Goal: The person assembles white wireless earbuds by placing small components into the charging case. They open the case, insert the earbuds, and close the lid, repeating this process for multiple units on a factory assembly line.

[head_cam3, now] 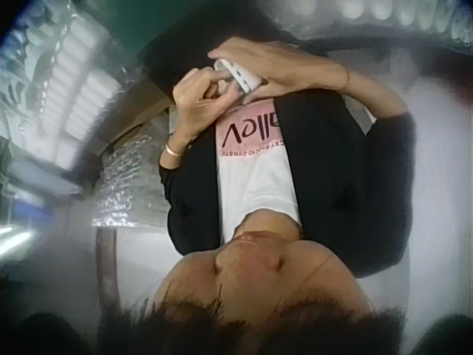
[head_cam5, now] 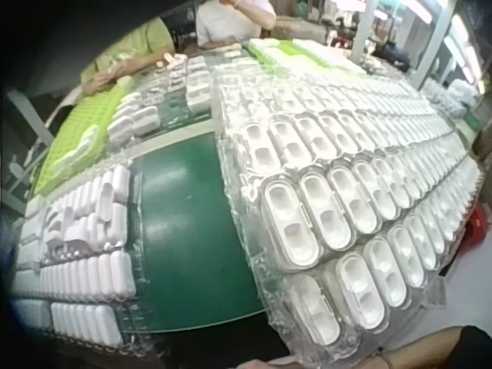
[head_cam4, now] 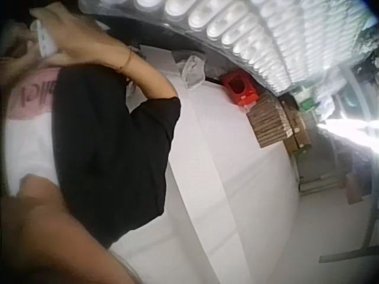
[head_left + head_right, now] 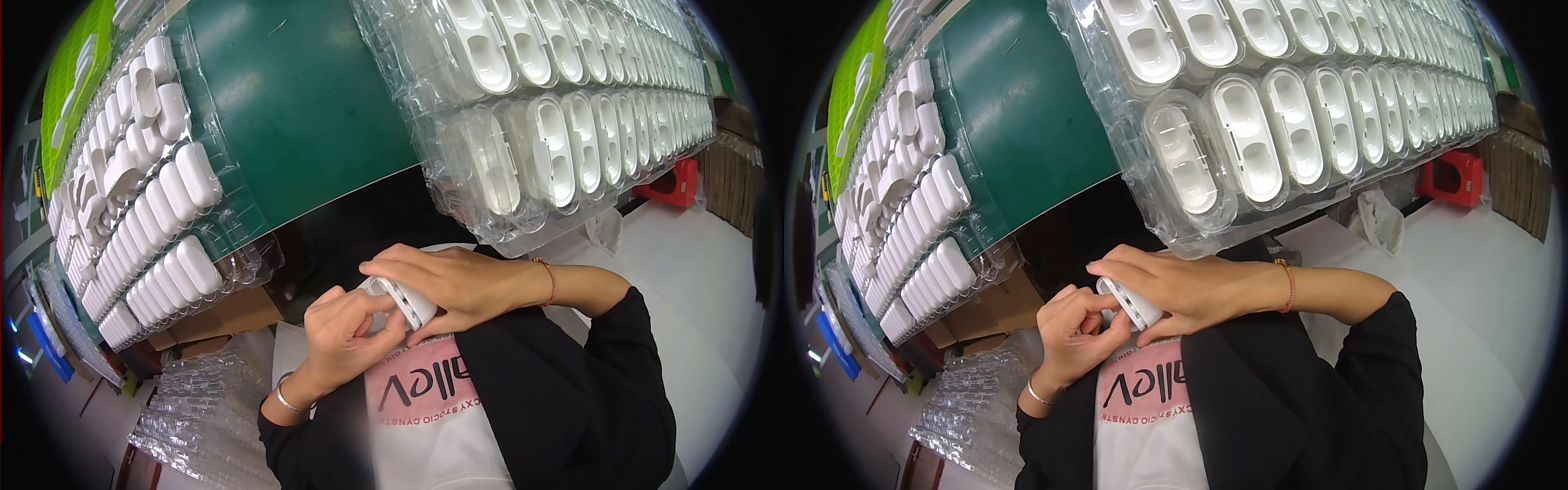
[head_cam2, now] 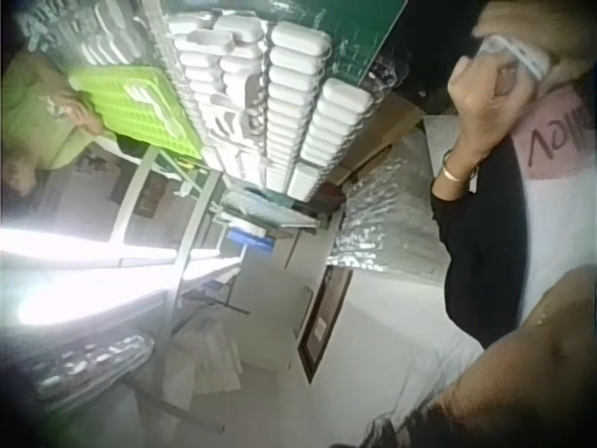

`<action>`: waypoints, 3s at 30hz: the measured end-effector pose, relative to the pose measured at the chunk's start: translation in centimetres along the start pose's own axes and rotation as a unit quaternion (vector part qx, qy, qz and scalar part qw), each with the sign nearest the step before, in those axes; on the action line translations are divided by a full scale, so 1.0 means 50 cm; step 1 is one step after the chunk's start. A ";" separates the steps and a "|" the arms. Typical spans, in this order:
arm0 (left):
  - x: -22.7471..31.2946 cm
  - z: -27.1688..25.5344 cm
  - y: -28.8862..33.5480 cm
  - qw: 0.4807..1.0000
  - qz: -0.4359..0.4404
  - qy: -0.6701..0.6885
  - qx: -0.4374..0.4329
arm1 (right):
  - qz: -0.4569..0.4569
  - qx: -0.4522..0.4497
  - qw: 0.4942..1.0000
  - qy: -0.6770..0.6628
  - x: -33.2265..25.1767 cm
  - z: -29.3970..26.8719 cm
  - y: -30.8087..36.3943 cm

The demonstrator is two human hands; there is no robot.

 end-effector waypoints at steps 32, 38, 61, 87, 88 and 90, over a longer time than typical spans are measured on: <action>0.016 -0.024 0.008 1.000 0.008 0.006 0.014 | -0.009 -0.001 0.999 -0.053 -0.003 0.001 0.003; 0.017 -0.024 0.000 0.999 0.031 -0.024 0.005 | -0.014 -0.011 0.999 -0.036 0.000 0.002 0.004; 0.011 -0.011 -0.004 0.995 0.041 -0.029 -0.085 | -0.056 0.005 0.992 0.111 0.021 0.041 0.011; -0.025 0.007 -0.015 0.965 0.129 -0.229 -0.004 | 0.098 0.108 0.986 -0.076 0.053 0.018 0.011; -0.027 0.008 -0.013 0.959 0.134 -0.250 -0.008 | 0.148 0.106 0.980 -0.085 0.050 0.015 0.013; -0.031 0.010 -0.012 0.945 0.145 -0.293 -0.016 | 0.208 0.118 0.956 -0.167 0.060 0.016 0.014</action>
Point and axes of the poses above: each hand's wrist, its own y-axis away from the middle knuckle, its own z-axis out of the palm, x = y × z, the point moved 2 cm from there along -y, towards the middle knuckle, and after that the axes turned 8 degrees about -z, right-handed, at the moved point
